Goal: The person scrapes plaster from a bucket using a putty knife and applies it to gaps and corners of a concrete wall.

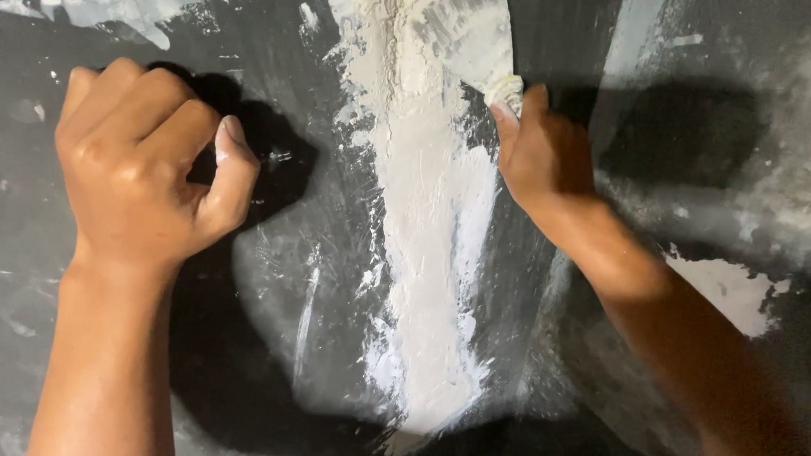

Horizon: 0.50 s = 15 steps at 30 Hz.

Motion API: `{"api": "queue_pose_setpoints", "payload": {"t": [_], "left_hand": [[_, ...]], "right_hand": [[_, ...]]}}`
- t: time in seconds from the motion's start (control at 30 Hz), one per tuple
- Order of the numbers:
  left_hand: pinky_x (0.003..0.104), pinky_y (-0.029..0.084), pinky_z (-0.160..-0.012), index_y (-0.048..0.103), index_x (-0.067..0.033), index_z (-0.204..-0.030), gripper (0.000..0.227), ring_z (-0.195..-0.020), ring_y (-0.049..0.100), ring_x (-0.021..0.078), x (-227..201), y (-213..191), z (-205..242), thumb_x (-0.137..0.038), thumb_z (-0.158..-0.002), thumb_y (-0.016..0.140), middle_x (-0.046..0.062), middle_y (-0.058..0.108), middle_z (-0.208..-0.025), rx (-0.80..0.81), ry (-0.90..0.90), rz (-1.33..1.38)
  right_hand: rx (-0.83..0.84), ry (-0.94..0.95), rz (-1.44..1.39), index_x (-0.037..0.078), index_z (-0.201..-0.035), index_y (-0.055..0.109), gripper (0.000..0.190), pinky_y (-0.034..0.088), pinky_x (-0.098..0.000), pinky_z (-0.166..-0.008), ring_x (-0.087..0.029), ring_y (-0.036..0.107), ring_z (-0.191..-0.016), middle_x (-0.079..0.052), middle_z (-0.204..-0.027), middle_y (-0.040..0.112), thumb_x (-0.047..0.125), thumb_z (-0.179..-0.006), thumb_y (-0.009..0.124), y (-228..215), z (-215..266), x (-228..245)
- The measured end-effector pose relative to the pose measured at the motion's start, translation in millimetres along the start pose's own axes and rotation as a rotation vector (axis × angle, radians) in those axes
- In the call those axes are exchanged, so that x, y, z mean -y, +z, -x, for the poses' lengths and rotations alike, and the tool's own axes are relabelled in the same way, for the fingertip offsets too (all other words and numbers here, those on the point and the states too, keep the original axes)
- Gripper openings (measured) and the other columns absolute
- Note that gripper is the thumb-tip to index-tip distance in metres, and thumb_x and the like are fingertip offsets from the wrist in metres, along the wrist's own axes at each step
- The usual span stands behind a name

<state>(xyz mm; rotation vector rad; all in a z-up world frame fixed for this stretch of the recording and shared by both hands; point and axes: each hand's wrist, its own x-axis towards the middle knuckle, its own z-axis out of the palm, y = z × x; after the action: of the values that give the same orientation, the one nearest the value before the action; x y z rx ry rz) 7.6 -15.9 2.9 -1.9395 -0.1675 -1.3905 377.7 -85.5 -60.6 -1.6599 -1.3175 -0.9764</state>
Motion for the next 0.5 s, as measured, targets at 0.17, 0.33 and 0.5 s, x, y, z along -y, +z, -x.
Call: {"api": "queue_pose_setpoints", "payload": {"t": [0.17,0.33,0.5], "left_hand": [[0.036,0.032,-0.073,0.055,-0.0038,-0.072,0.031,-0.077,0.048,0.0256,1,0,-2,-0.009,-0.093,0.076,0.007,0.050,-0.077,-0.004,0.004,0.008],[0.035,0.032,-0.074,0.056,-0.0054,-0.074,0.027,-0.078,0.047,0.0241,3,3,1,-0.008,-0.093,0.074,0.006,0.049,-0.079,-0.030,0.020,-0.007],[0.035,0.031,-0.072,0.054,-0.0047,-0.074,0.022,-0.079,0.047,0.0248,7,6,7,-0.008,-0.086,0.072,0.007,0.050,-0.080,-0.008,0.017,-0.013]], "right_hand": [[0.114,-0.023,-0.174,0.000,-0.110,0.060,0.027,0.049,-0.0584,-0.064,-0.052,0.062,-0.076,-0.030,-0.088,0.068,0.026,-0.113,0.052,-26,35,-22],[0.207,0.189,-0.366,0.005,-0.105,0.065,0.032,0.048,-0.0476,-0.054,-0.031,0.061,-0.055,-0.019,-0.071,0.065,0.028,-0.114,0.046,-79,34,-7],[0.251,0.122,-0.596,0.005,-0.092,0.058,0.036,0.046,-0.0337,-0.039,-0.014,0.054,-0.041,-0.010,-0.059,0.056,0.024,-0.117,0.039,-91,15,13]]}}
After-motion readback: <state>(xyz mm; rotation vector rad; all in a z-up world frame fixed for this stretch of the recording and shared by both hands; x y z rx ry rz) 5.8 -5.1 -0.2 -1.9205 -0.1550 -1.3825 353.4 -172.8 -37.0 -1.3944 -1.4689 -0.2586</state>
